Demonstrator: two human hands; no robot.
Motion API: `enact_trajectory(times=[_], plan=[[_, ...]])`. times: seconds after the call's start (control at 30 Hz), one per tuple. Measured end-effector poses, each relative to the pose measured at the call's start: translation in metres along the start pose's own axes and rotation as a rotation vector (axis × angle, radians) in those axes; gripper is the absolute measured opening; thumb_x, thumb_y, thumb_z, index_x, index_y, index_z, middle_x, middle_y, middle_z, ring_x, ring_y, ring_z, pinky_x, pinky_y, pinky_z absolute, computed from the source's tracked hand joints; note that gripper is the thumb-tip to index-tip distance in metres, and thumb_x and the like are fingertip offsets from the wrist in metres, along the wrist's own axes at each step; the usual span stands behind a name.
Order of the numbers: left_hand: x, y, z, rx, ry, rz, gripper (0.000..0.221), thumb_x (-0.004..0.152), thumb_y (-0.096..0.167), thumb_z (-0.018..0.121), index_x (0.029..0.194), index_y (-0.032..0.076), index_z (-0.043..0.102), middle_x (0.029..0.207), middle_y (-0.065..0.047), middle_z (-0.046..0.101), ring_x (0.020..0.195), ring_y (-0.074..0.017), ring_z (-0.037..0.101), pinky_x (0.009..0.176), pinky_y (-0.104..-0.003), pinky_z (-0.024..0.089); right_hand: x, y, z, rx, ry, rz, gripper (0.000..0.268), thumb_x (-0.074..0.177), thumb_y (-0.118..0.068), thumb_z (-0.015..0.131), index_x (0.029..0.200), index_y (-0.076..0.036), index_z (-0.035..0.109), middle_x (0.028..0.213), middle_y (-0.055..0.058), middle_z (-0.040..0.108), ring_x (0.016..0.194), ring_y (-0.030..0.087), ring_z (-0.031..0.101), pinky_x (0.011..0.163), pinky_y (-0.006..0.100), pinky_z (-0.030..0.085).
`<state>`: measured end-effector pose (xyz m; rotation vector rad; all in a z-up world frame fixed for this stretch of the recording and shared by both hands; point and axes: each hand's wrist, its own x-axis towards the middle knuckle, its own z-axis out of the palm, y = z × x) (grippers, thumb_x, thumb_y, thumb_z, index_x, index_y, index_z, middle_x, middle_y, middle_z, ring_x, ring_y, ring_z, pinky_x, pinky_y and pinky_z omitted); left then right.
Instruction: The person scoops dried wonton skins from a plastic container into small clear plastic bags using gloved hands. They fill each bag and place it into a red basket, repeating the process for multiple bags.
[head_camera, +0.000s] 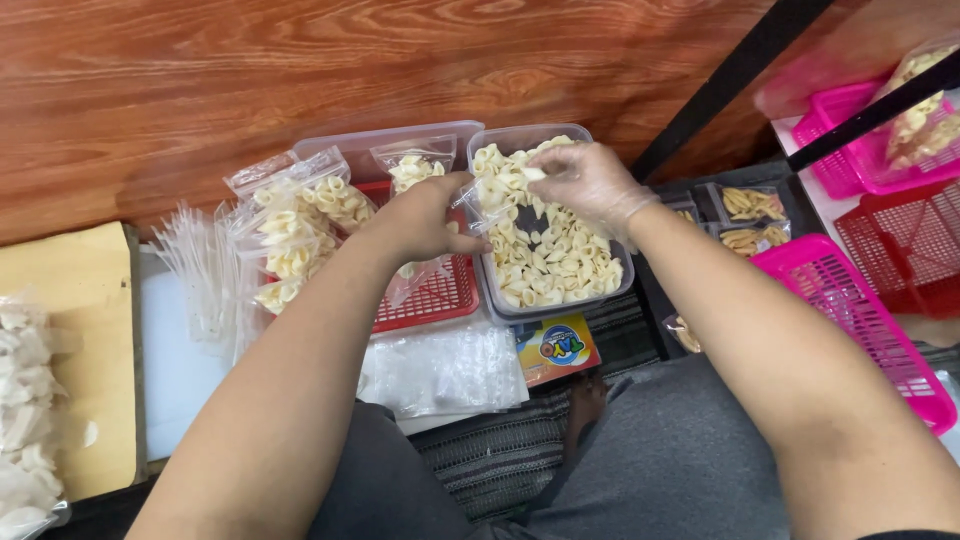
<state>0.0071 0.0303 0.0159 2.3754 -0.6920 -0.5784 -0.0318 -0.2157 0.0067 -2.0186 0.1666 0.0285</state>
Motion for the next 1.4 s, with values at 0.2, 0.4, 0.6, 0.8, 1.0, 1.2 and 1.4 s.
enact_trajectory(times=[0.2,0.4,0.6,0.8,1.0,1.2,1.4], plan=[[-0.004,0.009,-0.002,-0.007,-0.025,0.029,0.098,0.068,0.046,0.091,0.149,0.011,0.047,0.134,-0.019,0.062,0.126,-0.0342,0.061,0.106,-0.047,0.051,-0.014,-0.015,0.008,0.117,-0.137,-0.18,0.04,0.081,0.006,0.081,0.119,-0.004,0.074,0.124,0.023,0.069,0.109,0.031,0.071,0.086,0.035,0.066],[-0.012,0.021,-0.007,0.011,-0.027,0.06,0.1,0.068,0.041,0.091,0.15,0.009,0.045,0.136,-0.021,0.061,0.128,-0.0367,0.06,0.107,-0.049,0.049,-0.018,-0.009,0.02,0.293,-0.196,-0.302,0.049,0.081,0.011,0.074,0.126,-0.006,0.069,0.127,0.015,0.071,0.117,0.026,0.068,0.101,0.036,0.06],[-0.001,0.006,-0.002,0.008,-0.01,0.028,0.099,0.068,0.045,0.092,0.149,0.013,0.046,0.131,-0.019,0.063,0.121,-0.0331,0.065,0.101,-0.044,0.054,0.002,0.013,0.008,0.099,-0.028,-0.383,0.043,0.083,0.001,0.079,0.125,-0.008,0.071,0.112,0.012,0.073,0.107,0.02,0.07,0.094,0.031,0.06],[0.001,0.005,0.0,0.011,-0.023,0.007,0.1,0.067,0.045,0.092,0.15,0.014,0.046,0.132,-0.018,0.063,0.119,-0.031,0.066,0.1,-0.042,0.055,0.005,0.036,0.012,-0.781,-0.312,-0.067,0.059,0.073,-0.047,0.081,0.13,-0.04,0.069,0.121,-0.004,0.072,0.108,0.018,0.071,0.1,0.038,0.055],[0.0,0.006,-0.002,-0.006,-0.042,0.014,0.098,0.068,0.043,0.092,0.149,0.012,0.047,0.131,-0.021,0.062,0.12,-0.0344,0.065,0.101,-0.044,0.055,-0.004,0.031,0.036,-0.853,-0.353,-0.074,0.052,0.073,-0.048,0.08,0.121,-0.026,0.073,0.119,0.007,0.071,0.12,0.03,0.066,0.102,0.046,0.055],[-0.002,0.009,-0.003,-0.009,-0.035,0.023,0.093,0.071,0.036,0.091,0.149,0.01,0.047,0.13,-0.022,0.063,0.119,-0.035,0.066,0.099,-0.044,0.056,0.005,0.047,0.044,-0.901,-0.334,0.03,0.054,0.065,-0.039,0.084,0.117,-0.027,0.076,0.112,0.004,0.075,0.114,0.028,0.07,0.096,0.043,0.059],[-0.008,0.013,-0.006,-0.005,-0.033,0.025,0.091,0.072,0.033,0.09,0.148,0.01,0.048,0.13,-0.022,0.063,0.119,-0.0354,0.065,0.101,-0.045,0.055,0.004,0.039,0.047,-0.91,-0.345,0.036,0.032,0.071,-0.026,0.075,0.102,-0.033,0.081,0.104,-0.001,0.077,0.11,0.026,0.072,0.092,0.041,0.06]])
